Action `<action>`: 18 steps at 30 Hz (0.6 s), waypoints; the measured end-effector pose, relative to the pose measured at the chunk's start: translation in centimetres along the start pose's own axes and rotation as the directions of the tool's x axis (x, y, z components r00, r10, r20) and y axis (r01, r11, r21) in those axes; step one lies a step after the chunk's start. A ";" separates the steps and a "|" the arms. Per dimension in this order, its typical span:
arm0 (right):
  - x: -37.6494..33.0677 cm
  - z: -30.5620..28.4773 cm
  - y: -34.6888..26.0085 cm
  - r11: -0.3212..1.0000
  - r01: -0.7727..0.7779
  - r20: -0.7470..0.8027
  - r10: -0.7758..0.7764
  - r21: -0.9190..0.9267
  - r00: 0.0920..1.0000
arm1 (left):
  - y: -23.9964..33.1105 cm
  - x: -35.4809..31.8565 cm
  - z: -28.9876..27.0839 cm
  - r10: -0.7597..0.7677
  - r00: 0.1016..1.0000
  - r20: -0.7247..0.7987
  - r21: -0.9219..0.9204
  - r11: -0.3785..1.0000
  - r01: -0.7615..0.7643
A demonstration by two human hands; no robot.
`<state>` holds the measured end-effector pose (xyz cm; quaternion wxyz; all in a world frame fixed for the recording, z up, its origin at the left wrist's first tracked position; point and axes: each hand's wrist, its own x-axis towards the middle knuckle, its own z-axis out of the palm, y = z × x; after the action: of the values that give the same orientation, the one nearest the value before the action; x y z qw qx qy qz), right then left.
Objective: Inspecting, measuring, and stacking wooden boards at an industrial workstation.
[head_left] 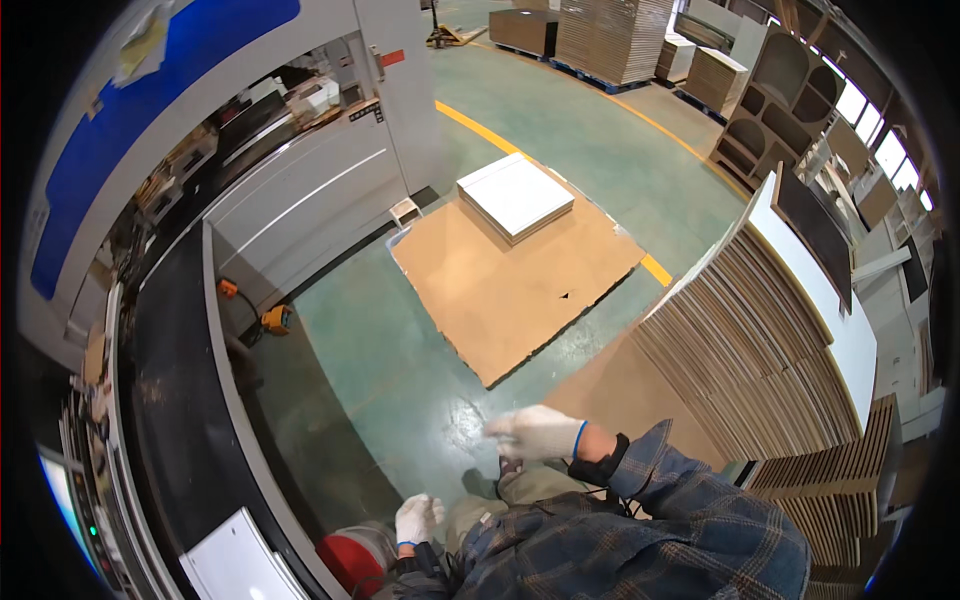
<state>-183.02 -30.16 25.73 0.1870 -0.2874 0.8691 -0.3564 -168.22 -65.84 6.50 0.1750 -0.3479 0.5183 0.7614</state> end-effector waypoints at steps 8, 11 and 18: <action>12.6 -15.8 17.3 0.947 -0.322 -0.305 0.305 -0.006 0.902 | 18.9 15.1 10.3 0.058 0.998 -0.010 0.036 0.998 -0.058; 16.4 -21.3 23.4 0.874 -0.486 -0.413 0.440 -0.009 0.798 | 24.5 24.1 15.0 0.047 0.996 0.076 0.057 0.997 -0.052; 18.6 -37.5 38.1 0.662 -0.732 -0.559 0.673 0.162 0.485 | 35.6 43.6 33.1 -0.107 0.957 0.271 0.316 0.949 0.017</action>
<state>-231.08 -0.58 21.12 0.0298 0.2059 0.9388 -0.2746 -232.43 -54.04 6.60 0.3244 -0.2190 0.5896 0.7066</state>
